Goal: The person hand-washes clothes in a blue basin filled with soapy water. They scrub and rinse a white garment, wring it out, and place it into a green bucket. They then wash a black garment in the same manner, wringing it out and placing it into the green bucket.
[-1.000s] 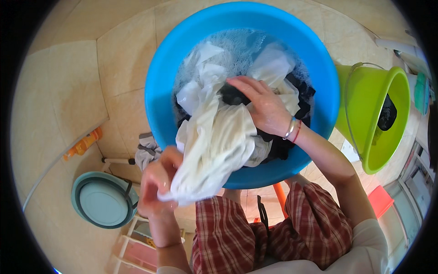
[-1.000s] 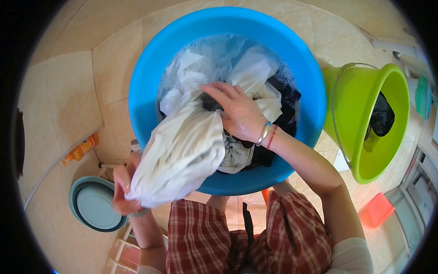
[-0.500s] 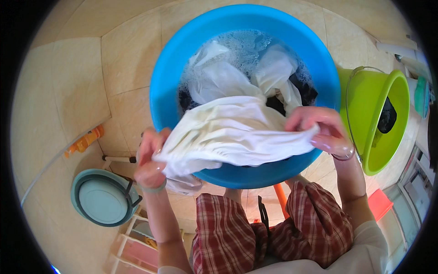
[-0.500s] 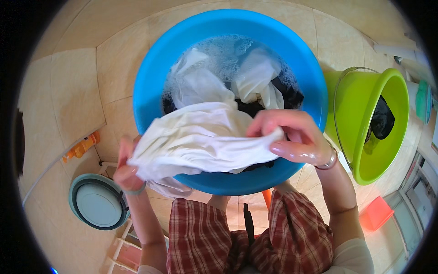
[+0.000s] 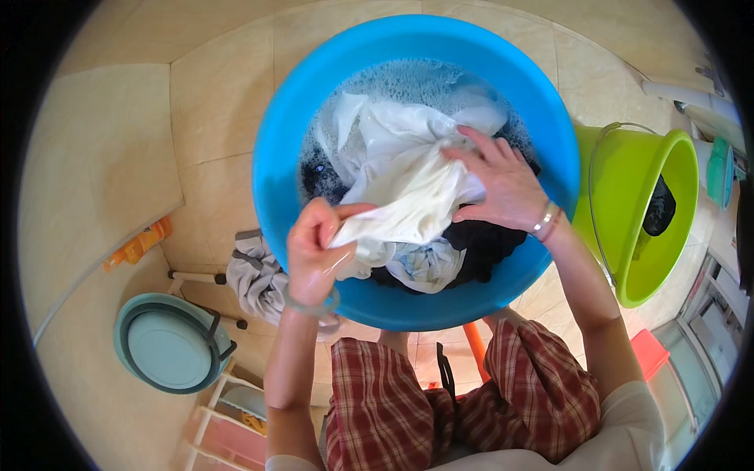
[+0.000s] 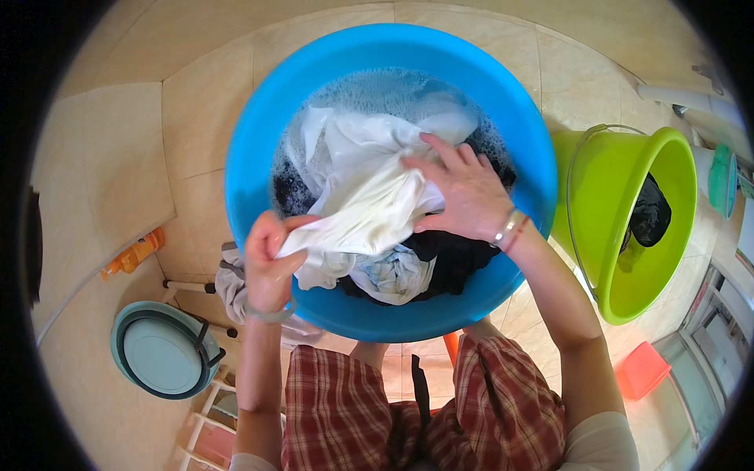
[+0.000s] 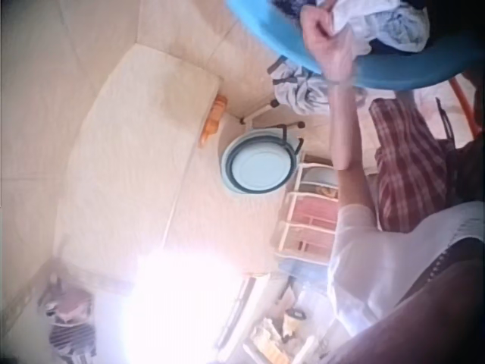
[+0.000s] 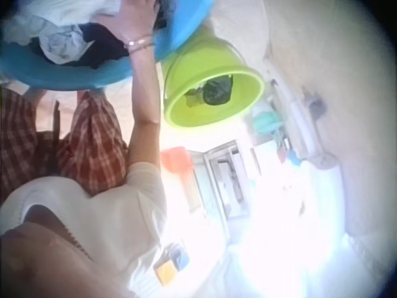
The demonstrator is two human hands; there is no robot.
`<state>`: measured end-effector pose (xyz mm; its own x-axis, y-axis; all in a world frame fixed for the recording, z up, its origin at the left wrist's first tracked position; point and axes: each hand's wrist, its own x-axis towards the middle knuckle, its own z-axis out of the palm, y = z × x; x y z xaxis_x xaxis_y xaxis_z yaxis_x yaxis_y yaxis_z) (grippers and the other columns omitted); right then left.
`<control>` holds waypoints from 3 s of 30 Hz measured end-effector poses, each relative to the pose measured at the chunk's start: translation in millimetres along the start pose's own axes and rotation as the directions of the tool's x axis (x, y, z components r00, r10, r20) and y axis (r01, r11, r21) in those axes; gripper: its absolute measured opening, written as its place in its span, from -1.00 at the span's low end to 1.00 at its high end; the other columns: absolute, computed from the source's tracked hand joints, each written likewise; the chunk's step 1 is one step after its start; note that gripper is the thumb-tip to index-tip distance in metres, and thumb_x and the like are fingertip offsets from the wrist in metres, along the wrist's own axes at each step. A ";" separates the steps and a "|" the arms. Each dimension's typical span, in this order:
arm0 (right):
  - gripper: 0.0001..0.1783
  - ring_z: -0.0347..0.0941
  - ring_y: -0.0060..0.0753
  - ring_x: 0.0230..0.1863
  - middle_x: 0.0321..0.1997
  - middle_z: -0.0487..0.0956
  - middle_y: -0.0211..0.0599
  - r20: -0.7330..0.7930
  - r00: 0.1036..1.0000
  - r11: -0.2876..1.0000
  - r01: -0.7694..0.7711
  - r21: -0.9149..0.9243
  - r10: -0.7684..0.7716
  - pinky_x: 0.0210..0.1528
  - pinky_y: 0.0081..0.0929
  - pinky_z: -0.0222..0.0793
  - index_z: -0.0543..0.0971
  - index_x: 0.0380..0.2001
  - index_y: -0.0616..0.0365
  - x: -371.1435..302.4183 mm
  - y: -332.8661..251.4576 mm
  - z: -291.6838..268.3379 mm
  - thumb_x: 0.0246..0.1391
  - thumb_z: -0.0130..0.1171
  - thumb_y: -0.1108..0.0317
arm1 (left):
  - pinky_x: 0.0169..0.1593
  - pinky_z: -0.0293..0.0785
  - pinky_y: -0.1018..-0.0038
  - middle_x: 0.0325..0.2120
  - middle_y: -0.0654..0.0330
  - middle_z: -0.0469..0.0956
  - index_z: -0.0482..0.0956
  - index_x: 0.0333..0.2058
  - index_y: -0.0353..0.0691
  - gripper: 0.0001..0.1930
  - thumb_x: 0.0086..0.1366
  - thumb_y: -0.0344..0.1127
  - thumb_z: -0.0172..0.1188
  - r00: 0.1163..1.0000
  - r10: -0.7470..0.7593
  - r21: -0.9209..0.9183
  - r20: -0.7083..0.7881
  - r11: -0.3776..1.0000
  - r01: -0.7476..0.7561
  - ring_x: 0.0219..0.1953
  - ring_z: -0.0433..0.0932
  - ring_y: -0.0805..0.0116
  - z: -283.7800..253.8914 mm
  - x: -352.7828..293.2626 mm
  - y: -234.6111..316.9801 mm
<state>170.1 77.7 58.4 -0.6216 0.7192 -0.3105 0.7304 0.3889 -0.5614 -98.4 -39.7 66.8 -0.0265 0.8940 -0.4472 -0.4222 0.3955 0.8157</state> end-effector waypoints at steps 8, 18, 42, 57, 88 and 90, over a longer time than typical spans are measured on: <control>-0.46 0.55 -0.21 -0.15 -0.28 0.55 -0.15 0.043 0.999 0.861 -0.027 0.509 0.006 0.01 -0.47 0.38 0.47 -0.16 0.13 -0.4 -14.0 -3.7 -0.24 0.48 0.28 | 0.21 0.31 0.21 0.04 0.02 0.49 0.36 -0.23 -0.17 -0.68 0.08 -0.33 0.28 0.977 0.171 -0.365 0.131 0.924 -0.113 0.07 0.47 0.16 -54.1 -3.6 4.7; -0.24 0.43 -0.53 -0.07 -0.07 0.49 -0.35 -0.064 0.989 0.664 -0.039 0.747 0.130 0.04 -0.51 0.40 0.45 0.17 0.09 27.7 1.9 -44.8 -0.22 0.40 0.47 | -0.08 0.51 0.46 -0.23 0.17 0.54 0.42 -0.10 -0.28 -0.67 0.14 -0.51 0.23 0.999 -0.035 -0.199 -0.029 0.980 0.028 -0.17 0.56 0.33 -26.8 46.4 -4.4; -0.39 0.42 -0.22 0.17 0.16 0.49 -0.16 -0.268 0.962 0.842 0.185 0.507 -0.050 0.20 -0.29 0.35 0.47 0.12 0.11 91.2 -10.7 28.7 -0.05 0.40 0.36 | 0.31 0.20 0.27 0.21 -0.02 0.35 0.18 0.35 -0.17 -0.38 0.45 0.00 0.03 0.955 0.128 0.013 -0.269 0.991 -0.130 0.27 0.29 0.19 40.2 56.5 -35.7; -0.60 0.43 -0.46 -0.35 -0.36 0.45 -0.50 -0.466 0.791 0.858 0.500 0.117 -0.397 -0.41 -0.49 0.43 0.61 -0.34 0.01 28.4 -124.7 59.3 -0.33 0.43 0.15 | 0.28 0.32 0.27 0.16 0.05 0.43 0.28 0.26 -0.26 -0.21 0.35 0.33 -0.07 0.932 -0.296 -0.757 0.207 0.556 0.345 0.20 0.41 0.16 45.4 75.9 -32.3; -0.85 0.46 -0.26 -0.18 -0.35 0.45 -0.35 -0.293 0.886 0.929 0.370 -0.020 -0.359 -0.28 -0.33 0.50 0.54 -0.44 0.02 65.6 -65.8 84.0 -0.19 0.22 0.36 | 0.16 0.42 0.22 0.04 0.10 0.49 0.34 0.21 -0.16 -0.46 0.39 0.03 0.07 0.950 -0.301 -0.635 0.078 0.720 0.280 0.07 0.49 0.20 -0.7 107.2 -66.3; -0.86 0.47 -0.34 -0.33 -0.38 0.42 -0.41 -0.423 0.808 0.875 0.479 0.068 -0.409 -0.35 -0.45 0.49 0.51 -0.48 -0.02 44.9 -99.6 70.5 -0.15 0.28 0.32 | 0.10 0.46 0.23 -0.02 0.13 0.54 0.42 0.12 -0.19 -0.57 0.41 -0.07 0.06 0.968 -0.249 -0.681 0.028 0.704 0.201 0.01 0.54 0.18 23.9 104.7 -40.1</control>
<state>49.5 30.6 46.3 -0.6817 0.6658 0.3034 0.3222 0.6455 -0.6925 -62.6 43.1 -4.0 0.1050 0.7727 -0.6261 -0.9197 0.3149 0.2344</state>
